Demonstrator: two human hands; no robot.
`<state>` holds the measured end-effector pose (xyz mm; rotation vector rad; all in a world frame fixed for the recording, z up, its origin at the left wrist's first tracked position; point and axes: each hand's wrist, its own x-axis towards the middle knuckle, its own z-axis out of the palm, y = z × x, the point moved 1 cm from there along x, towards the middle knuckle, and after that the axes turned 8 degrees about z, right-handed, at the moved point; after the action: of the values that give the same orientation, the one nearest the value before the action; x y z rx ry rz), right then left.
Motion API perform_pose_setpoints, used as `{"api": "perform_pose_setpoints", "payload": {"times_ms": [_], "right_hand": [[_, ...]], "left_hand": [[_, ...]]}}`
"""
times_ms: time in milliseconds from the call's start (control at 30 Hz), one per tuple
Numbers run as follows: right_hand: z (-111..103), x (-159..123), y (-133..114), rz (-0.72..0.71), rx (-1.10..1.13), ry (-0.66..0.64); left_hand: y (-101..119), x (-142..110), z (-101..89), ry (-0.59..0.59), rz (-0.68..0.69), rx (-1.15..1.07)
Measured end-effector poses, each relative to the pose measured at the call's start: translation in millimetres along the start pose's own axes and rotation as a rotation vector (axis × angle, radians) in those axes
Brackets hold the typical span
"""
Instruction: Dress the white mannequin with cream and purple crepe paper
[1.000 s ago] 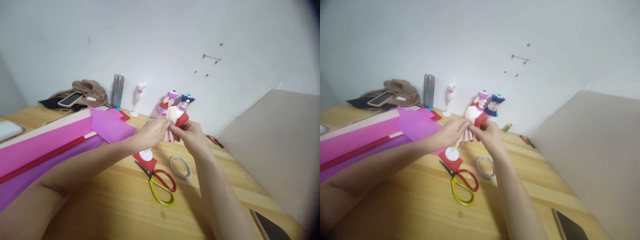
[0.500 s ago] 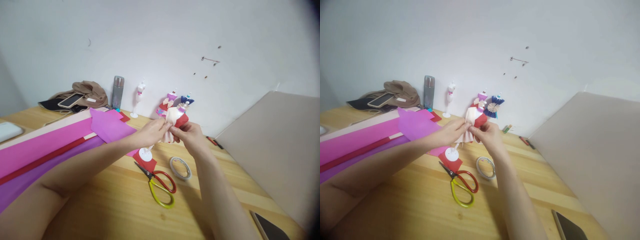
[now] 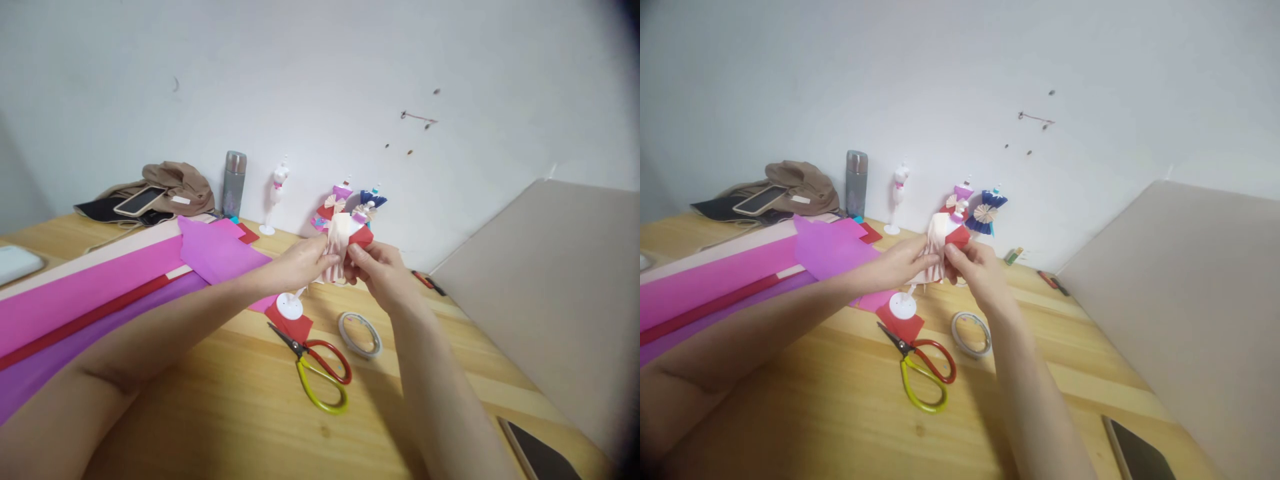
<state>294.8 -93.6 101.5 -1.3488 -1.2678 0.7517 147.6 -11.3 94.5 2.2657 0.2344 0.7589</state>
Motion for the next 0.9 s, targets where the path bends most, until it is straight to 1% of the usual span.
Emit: {"api": "perform_pose_setpoints", "payload": {"times_ms": [167, 333, 533, 700, 900], "right_hand": [[1.6, 1.2, 2.1, 0.002, 0.027, 0.04], [1.1, 1.5, 4.6, -0.005, 0.011, 0.055], [0.8, 2.2, 6.0, -0.014, -0.023, 0.082], [3.9, 2.1, 5.3, -0.033, -0.08, 0.112], [2.9, 1.2, 4.0, -0.055, -0.086, 0.078]], "left_hand": [[-3.3, 0.0, 6.0, 0.044, -0.03, 0.065], [-0.6, -1.2, 6.9, 0.051, -0.032, 0.078], [4.0, -4.3, 8.4, 0.044, -0.08, 0.119], [6.4, -5.4, 12.3, 0.057, -0.059, 0.057], [10.3, -5.5, 13.6, 0.068, -0.042, 0.028]]}}
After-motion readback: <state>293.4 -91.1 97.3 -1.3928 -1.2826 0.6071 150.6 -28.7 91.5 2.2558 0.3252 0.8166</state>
